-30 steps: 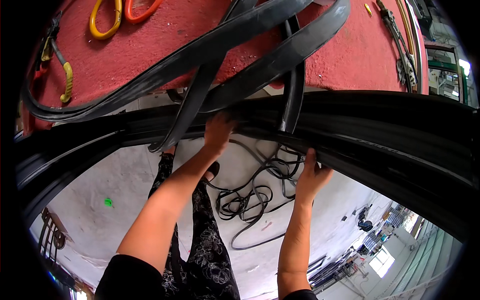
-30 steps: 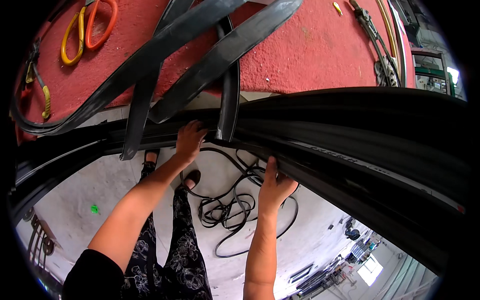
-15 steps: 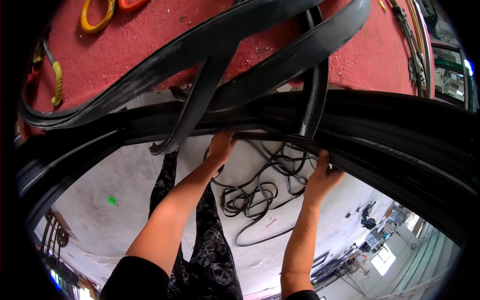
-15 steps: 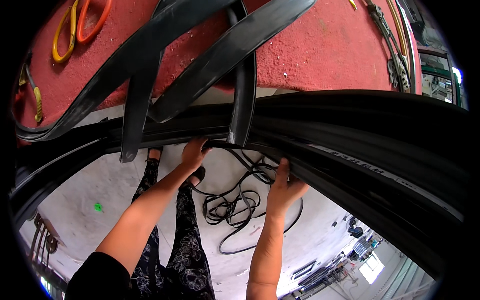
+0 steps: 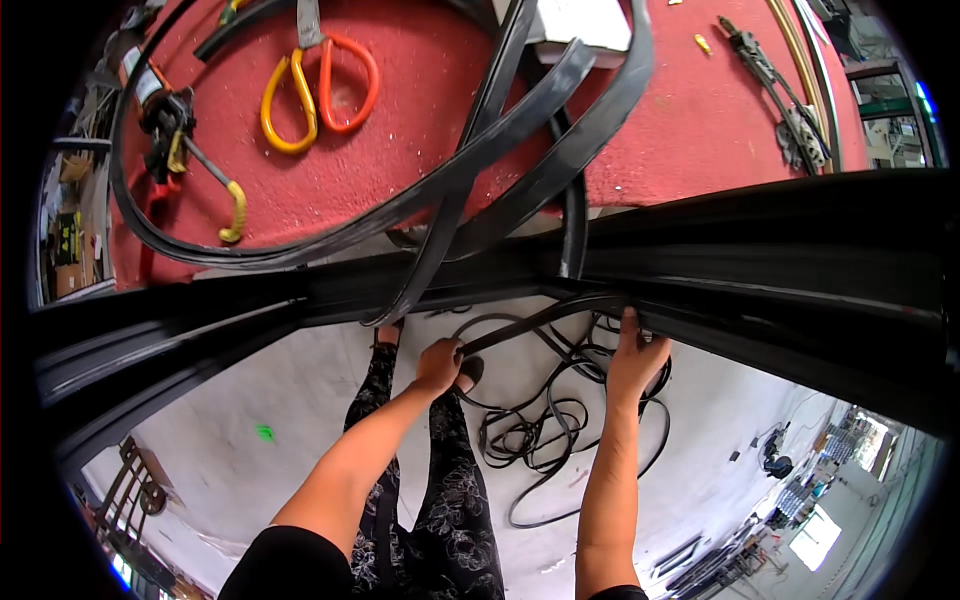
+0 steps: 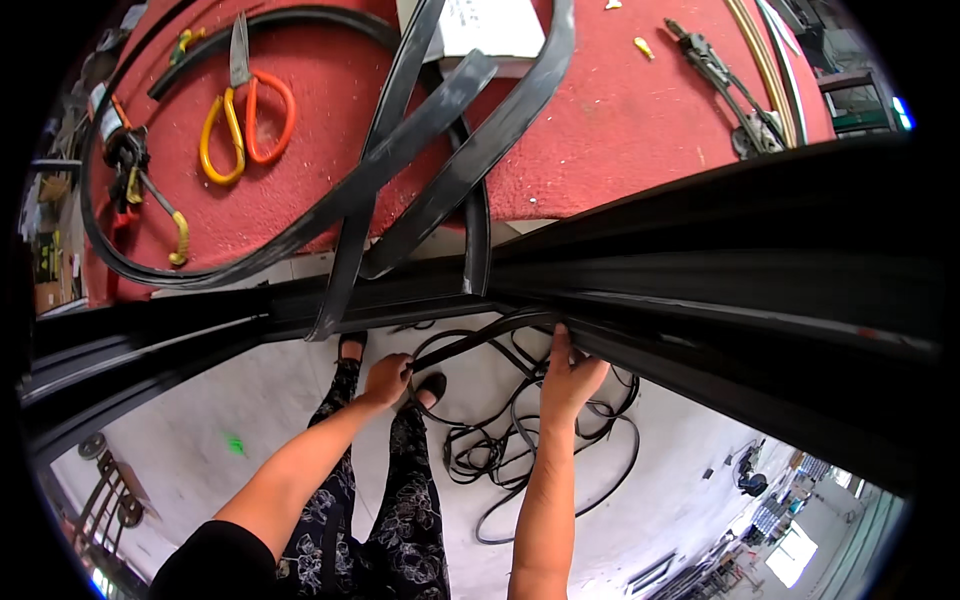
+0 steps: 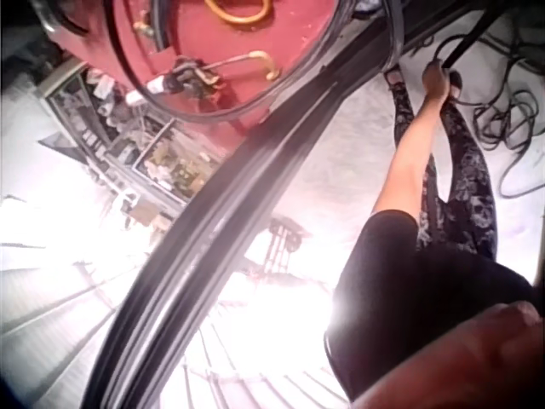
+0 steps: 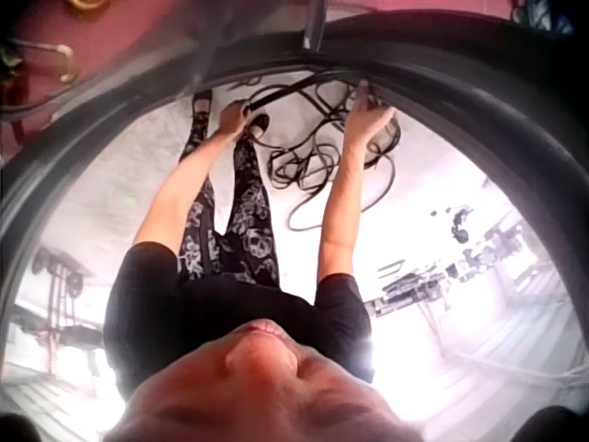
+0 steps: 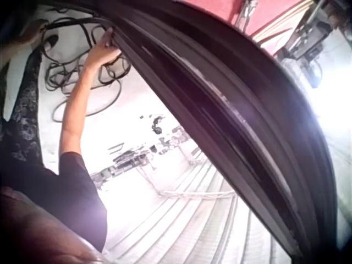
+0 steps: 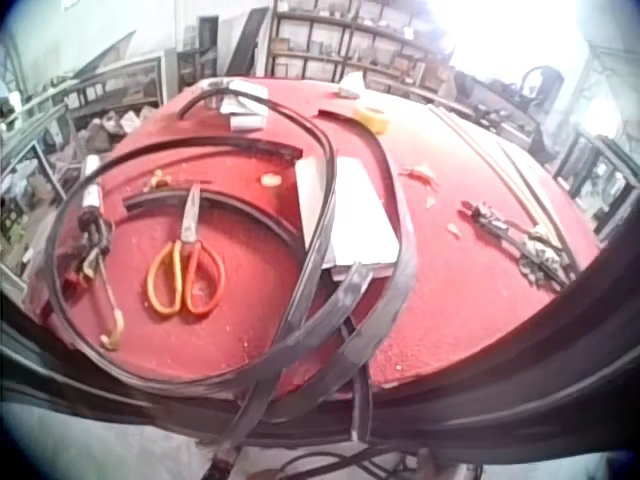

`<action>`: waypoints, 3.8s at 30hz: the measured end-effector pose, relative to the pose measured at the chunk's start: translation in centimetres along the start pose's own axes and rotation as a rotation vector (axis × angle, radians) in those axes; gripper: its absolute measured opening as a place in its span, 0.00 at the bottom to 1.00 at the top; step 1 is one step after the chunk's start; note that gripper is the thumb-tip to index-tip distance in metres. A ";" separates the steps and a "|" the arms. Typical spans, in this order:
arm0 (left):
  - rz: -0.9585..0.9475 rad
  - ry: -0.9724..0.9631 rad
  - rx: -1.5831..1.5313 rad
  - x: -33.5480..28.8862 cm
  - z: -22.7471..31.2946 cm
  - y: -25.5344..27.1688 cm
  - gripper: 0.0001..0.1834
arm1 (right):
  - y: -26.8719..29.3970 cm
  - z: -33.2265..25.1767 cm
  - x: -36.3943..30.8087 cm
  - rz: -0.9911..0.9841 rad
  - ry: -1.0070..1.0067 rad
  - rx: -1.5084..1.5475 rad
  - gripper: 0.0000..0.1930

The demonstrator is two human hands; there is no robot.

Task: The person installs a rubber seal into a window frame, pressing the seal into the grooves of the frame and cutting the rubber strip with shears.

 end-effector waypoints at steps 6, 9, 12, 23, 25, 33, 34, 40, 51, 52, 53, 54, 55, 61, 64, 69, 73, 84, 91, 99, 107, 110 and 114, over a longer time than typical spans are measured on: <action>0.012 -0.019 -0.029 -2.6 0.3 6.4 0.17 | 0.1 -0.7 -0.1 0.029 0.049 0.006 0.18; 0.043 -0.065 -0.123 -4.6 1.7 13.6 0.17 | 0.0 -0.9 -0.5 0.065 -0.072 -0.145 0.17; 0.026 -0.030 -0.277 -7.9 0.3 20.0 0.16 | -0.3 2.6 -5.4 0.158 -0.353 0.112 0.22; 0.162 0.044 -0.668 -13.8 -1.3 37.0 0.12 | -13.4 -19.2 1.7 -0.053 -0.012 0.038 0.17; 0.144 0.074 -0.844 -14.2 -2.7 37.3 0.13 | -15.1 -18.9 5.2 -0.004 -0.034 -0.005 0.23; 0.074 0.027 -0.925 -15.4 0.3 42.5 0.13 | -17.1 -16.4 13.9 -0.043 -0.311 0.172 0.20; 0.063 0.012 -0.923 -15.5 0.9 43.2 0.13 | -16.8 -18.2 14.8 0.004 -0.241 0.387 0.12; 0.114 -0.107 -1.029 -15.8 6.5 50.4 0.13 | -15.9 -38.4 13.9 -0.110 0.088 0.730 0.12; -0.259 -0.620 -1.772 -16.7 29.7 67.8 0.41 | -7.1 -47.0 -10.5 -0.675 0.733 0.252 0.17; -0.206 -0.535 -1.794 -15.1 28.6 68.0 0.36 | -6.4 -44.9 -10.9 -0.674 0.618 0.225 0.17; -0.132 -0.457 -1.706 -14.7 28.0 67.9 0.28 | -5.9 -41.9 -11.0 -0.672 0.495 0.194 0.18; -0.100 -0.408 -1.758 -14.1 27.0 67.6 0.24 | -5.6 -38.3 -11.1 -0.684 0.432 0.132 0.17; -0.066 -0.360 -1.810 -13.2 25.8 67.2 0.21 | -5.5 -35.6 -11.2 -0.678 0.375 0.103 0.17; 0.181 -0.598 -1.642 -19.3 26.6 64.9 0.14 | -4.9 -26.4 -9.7 -0.797 0.104 0.169 0.15; 0.395 -0.719 -1.582 -23.9 26.6 69.9 0.18 | -4.2 -25.9 -9.6 -0.821 0.184 0.061 0.13; 0.506 -0.778 -1.641 -29.4 25.9 73.8 0.21 | -3.2 -20.0 -11.4 -0.856 0.205 -0.002 0.13; 0.614 -0.799 -1.570 -32.5 25.2 73.1 0.17 | -4.6 -24.5 -12.3 -0.795 0.002 0.216 0.16; 0.983 -0.495 -1.201 -32.7 25.0 67.7 0.19 | -12.4 -50.2 -9.8 -0.372 0.735 0.534 0.21; 1.225 -0.516 -0.800 -39.0 21.4 74.2 0.18 | -20.5 -47.5 -9.9 -0.814 0.107 1.057 0.11; 1.426 -0.316 -0.608 -45.1 15.7 78.9 0.09 | -24.3 -52.2 -15.2 -1.063 0.199 0.974 0.11; 1.546 -0.328 -0.561 -49.8 13.9 80.7 0.06 | -25.3 -55.3 -18.0 -1.003 0.475 0.719 0.14; 1.761 -0.420 -0.682 -55.1 12.2 80.5 0.08 | -25.1 -52.5 -18.1 -0.945 0.586 0.444 0.16; 2.306 -0.249 -0.705 -70.0 5.3 79.9 0.09 | -22.4 -38.9 -14.5 -0.799 0.388 0.104 0.16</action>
Point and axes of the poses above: each hand's wrist, its own x-axis towards the middle knuckle, its own y-axis out of the back of the hand, z = x × y, the point moved 10 cm from there along x, towards the middle knuckle, and after that the axes turned 15 degrees about x, right-handed, at the moved point
